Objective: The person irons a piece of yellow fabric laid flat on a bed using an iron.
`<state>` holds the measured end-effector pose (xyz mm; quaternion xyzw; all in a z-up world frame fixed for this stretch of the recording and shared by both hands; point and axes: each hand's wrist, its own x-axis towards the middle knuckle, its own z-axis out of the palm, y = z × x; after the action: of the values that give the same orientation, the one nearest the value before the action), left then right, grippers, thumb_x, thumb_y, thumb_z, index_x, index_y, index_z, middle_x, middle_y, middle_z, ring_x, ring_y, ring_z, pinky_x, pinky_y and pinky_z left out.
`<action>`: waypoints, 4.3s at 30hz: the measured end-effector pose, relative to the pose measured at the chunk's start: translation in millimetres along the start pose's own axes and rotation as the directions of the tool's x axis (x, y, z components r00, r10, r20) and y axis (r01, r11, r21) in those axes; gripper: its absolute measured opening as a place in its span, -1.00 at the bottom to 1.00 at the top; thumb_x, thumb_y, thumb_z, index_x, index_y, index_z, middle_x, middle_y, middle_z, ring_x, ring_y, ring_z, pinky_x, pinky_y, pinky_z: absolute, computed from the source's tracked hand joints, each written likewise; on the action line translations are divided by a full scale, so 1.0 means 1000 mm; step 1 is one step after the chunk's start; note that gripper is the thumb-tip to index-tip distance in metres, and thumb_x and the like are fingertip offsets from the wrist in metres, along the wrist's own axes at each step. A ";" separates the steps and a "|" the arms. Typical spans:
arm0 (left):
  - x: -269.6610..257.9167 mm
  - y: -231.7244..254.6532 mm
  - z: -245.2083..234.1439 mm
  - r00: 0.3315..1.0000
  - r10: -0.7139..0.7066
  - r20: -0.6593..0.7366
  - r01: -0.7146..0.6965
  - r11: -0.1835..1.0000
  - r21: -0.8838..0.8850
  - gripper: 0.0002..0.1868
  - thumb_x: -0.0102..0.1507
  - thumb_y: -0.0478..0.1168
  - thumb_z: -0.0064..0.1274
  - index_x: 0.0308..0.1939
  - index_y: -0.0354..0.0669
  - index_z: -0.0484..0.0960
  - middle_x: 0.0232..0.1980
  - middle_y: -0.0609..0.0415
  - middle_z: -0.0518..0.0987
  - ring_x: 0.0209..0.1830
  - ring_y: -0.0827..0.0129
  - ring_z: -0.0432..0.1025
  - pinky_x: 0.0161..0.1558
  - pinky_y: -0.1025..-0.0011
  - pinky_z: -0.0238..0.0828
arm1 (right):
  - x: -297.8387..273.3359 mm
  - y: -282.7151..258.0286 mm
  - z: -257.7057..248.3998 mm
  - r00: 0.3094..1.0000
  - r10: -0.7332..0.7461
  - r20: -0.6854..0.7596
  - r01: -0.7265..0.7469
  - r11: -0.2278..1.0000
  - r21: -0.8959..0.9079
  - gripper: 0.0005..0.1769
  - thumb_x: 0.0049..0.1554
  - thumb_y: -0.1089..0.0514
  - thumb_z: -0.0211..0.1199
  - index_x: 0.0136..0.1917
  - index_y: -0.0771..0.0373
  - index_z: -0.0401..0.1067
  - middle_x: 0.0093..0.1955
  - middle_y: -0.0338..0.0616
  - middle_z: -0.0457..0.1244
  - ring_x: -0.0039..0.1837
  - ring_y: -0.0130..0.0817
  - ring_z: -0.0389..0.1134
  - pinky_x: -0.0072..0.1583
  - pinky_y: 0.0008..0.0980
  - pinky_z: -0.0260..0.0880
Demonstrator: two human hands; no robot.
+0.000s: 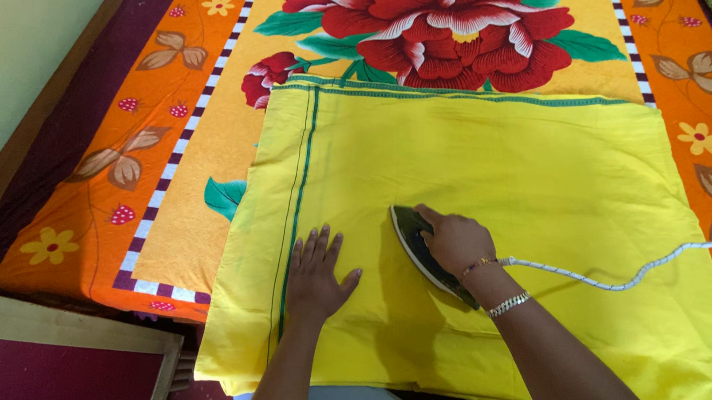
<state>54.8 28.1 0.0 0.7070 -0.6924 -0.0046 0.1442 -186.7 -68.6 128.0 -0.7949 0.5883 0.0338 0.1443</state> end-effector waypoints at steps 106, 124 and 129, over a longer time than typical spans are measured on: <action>0.028 -0.116 -0.033 0.659 -0.752 -0.014 0.752 0.659 -0.008 -0.23 0.27 0.38 -0.01 0.22 -0.22 0.50 0.30 -0.08 0.48 0.37 0.07 0.30 0.35 0.04 0.13 | -0.034 -0.090 0.011 0.977 -0.203 0.061 0.209 0.971 -0.117 -0.46 0.21 -0.12 0.11 0.46 -0.39 0.24 -0.14 0.00 0.39 -0.07 0.05 0.48 -0.02 0.01 0.51; 0.066 -0.133 -0.008 0.706 -0.704 0.077 0.708 0.705 -0.041 -0.43 0.19 0.24 0.18 0.02 -0.12 0.54 0.01 -0.03 0.60 0.04 0.07 0.53 -0.01 0.08 0.47 | -0.018 -0.089 0.008 0.937 -0.340 0.075 0.346 0.935 -0.082 -0.46 0.16 -0.16 0.19 0.41 -0.38 0.28 -0.15 -0.05 0.40 -0.10 0.03 0.47 -0.05 -0.01 0.50; 0.069 -0.137 0.005 0.703 -0.707 0.081 0.711 0.703 -0.031 -0.55 0.24 0.14 0.18 0.00 -0.09 0.58 0.03 -0.01 0.63 0.08 0.11 0.53 0.04 0.12 0.46 | -0.034 -0.091 0.014 0.952 -0.296 0.077 0.303 0.948 -0.101 -0.47 0.16 -0.17 0.16 0.41 -0.39 0.27 -0.17 -0.08 0.38 -0.11 0.02 0.47 -0.08 0.00 0.51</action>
<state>190.3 -40.8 -20.1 0.9136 -0.3712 -0.1027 0.1308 -109.8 -9.7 139.4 -0.8805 0.4532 0.0687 0.1209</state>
